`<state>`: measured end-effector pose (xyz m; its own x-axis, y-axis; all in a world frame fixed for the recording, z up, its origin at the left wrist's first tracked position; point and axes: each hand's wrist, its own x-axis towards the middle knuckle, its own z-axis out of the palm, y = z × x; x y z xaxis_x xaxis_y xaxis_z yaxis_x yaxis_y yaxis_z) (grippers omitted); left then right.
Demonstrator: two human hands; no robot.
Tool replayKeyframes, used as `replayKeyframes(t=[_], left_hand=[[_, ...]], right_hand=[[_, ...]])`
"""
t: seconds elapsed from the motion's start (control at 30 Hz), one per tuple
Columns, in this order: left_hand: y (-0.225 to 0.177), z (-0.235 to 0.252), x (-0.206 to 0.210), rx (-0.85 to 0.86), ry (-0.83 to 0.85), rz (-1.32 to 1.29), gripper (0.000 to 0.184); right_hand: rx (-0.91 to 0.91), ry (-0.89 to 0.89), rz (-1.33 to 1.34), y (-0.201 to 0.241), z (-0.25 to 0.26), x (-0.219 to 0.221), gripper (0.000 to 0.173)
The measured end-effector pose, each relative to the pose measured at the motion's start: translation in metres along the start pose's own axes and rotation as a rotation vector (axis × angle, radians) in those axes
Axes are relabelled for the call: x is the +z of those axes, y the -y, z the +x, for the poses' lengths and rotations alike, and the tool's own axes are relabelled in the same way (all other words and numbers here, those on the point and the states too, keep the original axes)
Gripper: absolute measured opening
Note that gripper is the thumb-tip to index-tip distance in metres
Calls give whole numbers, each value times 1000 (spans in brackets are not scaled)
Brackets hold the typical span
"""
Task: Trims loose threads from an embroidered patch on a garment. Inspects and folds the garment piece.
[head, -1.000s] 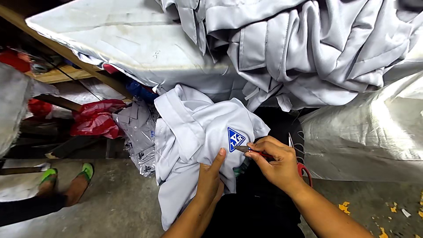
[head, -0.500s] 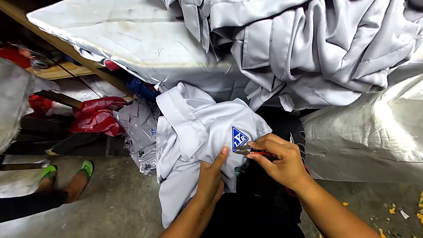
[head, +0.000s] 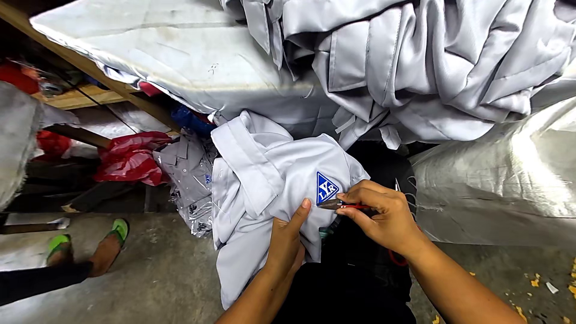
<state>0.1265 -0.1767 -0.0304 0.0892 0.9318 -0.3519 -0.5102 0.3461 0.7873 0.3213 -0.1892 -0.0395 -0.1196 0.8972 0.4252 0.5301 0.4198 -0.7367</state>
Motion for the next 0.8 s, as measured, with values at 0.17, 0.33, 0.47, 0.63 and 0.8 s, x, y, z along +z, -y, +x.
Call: replayKeyframes(t=[0.17, 0.33, 0.47, 0.63, 0.8], left_hand=[[0, 1, 2, -18, 16, 21, 17], [-2, 3, 0, -34, -7, 31, 17], [-1, 3, -1, -37, -12, 13, 17], [-1, 1, -1, -53, -25, 0, 17], [-1, 0, -2, -54, -17, -5, 18]], right_hand=[[16, 53, 1, 0, -2, -1, 24], [69, -65, 10, -2, -5, -7, 25], [74, -75, -5, -4, -6, -6, 24], [67, -72, -14, -5, -6, -4, 24], [61, -105, -32, -7, -5, -2, 24]])
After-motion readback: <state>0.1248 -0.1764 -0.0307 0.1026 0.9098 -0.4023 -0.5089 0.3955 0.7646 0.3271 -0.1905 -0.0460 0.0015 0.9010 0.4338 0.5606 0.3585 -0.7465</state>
